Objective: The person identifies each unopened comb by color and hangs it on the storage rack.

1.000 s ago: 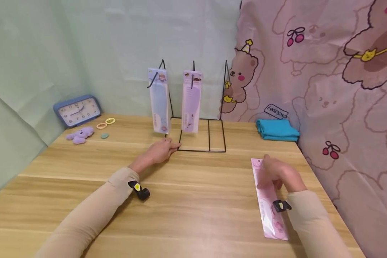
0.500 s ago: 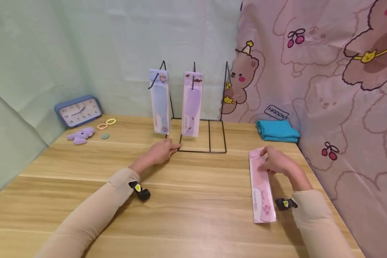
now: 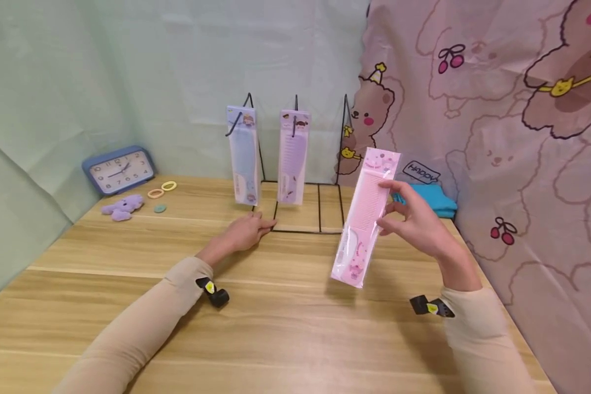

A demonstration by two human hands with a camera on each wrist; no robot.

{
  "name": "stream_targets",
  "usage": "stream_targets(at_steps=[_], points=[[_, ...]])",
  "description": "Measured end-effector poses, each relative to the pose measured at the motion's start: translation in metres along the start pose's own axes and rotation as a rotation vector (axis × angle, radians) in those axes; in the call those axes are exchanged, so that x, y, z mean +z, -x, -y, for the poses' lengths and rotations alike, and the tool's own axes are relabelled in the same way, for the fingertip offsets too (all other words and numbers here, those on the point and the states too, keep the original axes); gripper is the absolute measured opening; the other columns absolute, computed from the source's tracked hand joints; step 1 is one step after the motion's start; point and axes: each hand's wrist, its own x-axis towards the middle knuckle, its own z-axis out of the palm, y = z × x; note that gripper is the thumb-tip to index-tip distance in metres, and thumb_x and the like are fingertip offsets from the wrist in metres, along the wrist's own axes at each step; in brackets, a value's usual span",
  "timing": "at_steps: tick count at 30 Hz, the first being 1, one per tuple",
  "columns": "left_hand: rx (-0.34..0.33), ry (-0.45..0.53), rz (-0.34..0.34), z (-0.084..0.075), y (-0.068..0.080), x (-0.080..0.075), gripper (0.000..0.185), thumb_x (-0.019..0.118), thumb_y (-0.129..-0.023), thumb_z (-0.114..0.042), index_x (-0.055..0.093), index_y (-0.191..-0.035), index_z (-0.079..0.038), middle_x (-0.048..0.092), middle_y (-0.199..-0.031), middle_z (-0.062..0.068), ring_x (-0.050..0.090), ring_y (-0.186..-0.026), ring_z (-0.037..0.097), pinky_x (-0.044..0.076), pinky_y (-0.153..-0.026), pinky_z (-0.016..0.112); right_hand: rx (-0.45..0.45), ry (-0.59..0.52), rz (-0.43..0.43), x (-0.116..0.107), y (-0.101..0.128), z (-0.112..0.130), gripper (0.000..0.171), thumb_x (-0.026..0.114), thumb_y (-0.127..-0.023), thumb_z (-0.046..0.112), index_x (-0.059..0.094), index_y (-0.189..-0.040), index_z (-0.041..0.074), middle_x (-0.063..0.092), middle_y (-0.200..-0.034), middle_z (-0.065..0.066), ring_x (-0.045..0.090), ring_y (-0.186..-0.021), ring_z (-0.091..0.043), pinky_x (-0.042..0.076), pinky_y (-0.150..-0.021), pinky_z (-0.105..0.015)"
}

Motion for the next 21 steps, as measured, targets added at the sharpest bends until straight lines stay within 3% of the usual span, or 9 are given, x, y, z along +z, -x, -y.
stream_targets(at_steps=[5,11,21], points=[[-0.008,0.022,0.002,-0.002,0.001,-0.001,0.039,0.052,-0.105,-0.021,0.055,-0.144,-0.020,0.060,-0.119,0.020,0.054,-0.106,0.035,0.048,-0.090,0.048,-0.096,-0.054,-0.043,0.012,-0.013,0.019,0.073,0.063,-0.088,-0.017,0.031,-0.149,0.005,0.034,-0.144,-0.013,0.058,-0.108,-0.024,0.059,-0.077,-0.028],[0.005,0.026,-0.022,-0.002,0.000,0.002,0.038,0.052,-0.105,-0.021,0.057,-0.143,-0.021,0.061,-0.115,0.019,0.055,-0.099,0.034,0.052,-0.080,0.048,-0.174,-0.139,-0.047,0.021,-0.031,0.022,0.072,0.058,-0.088,-0.022,0.031,-0.149,0.006,0.031,-0.147,-0.015,0.050,-0.120,-0.027,0.058,-0.079,-0.029],[0.005,0.024,-0.021,0.000,0.000,-0.001,0.038,0.053,-0.105,-0.021,0.058,-0.142,-0.021,0.061,-0.117,0.019,0.055,-0.103,0.036,0.051,-0.084,0.049,-0.153,-0.204,-0.079,0.030,-0.054,0.009,0.074,0.056,-0.089,-0.021,0.032,-0.153,0.007,0.034,-0.146,-0.015,0.054,-0.113,-0.026,0.059,-0.079,-0.030]])
